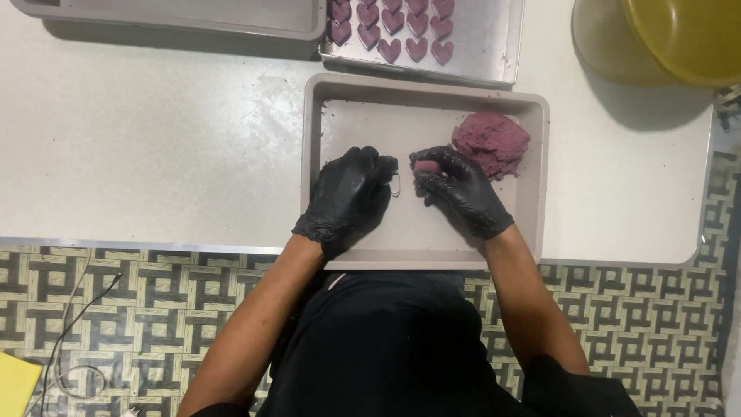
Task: The person uses a heart-shaped cutter to form individual pieces of chocolate paste and arranges them on a tray.
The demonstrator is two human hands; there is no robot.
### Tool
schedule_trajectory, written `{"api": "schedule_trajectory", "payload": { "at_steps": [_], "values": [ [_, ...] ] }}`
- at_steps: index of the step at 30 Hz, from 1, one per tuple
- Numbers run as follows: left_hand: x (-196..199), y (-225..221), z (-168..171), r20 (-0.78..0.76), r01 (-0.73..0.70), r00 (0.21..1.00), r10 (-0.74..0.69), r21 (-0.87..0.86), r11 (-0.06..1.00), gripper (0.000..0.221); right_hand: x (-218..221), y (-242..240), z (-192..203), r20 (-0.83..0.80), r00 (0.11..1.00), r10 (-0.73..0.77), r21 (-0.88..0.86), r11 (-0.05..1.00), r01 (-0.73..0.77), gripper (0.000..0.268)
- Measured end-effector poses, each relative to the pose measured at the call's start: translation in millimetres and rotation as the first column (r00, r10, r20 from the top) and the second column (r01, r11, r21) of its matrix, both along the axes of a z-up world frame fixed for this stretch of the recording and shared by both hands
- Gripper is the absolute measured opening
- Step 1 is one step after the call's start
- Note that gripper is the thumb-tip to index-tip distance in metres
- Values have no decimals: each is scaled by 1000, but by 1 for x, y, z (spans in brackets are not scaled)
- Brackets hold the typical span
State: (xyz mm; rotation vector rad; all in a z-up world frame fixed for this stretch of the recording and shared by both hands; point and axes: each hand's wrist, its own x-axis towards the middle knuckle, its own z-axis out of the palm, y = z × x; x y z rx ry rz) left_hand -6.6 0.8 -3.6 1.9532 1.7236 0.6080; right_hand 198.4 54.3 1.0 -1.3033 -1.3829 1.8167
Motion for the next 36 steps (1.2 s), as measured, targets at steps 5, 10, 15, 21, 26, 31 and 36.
{"api": "schedule_trajectory", "payload": {
  "at_steps": [5,10,15,21,26,31,36],
  "values": [
    [-3,1,5,49,21,999,-19,-26,999,8,-6,-1,-3,-19,1000,-13,46,999,14,28],
    [0,0,-6,77,18,997,-13,-58,998,7,-16,-5,14,22,999,48,105,993,-50,15],
    [-2,0,-10,58,42,997,-40,-33,999,8,-27,-16,30,18,1000,-24,104,994,22,16],
    [0,0,-18,44,52,998,-55,67,996,3,-32,-19,23,345,937,46,669,689,-280,7],
    [3,4,-33,11,42,999,-43,101,994,5,-35,-24,28,487,873,22,665,639,-386,9],
    [3,4,-35,5,40,999,-41,133,990,6,-31,-31,15,695,714,-90,644,519,-562,13],
    [3,4,-37,86,57,994,-66,102,993,9,-27,-30,21,752,658,-42,547,597,-586,16]
  ]
}}
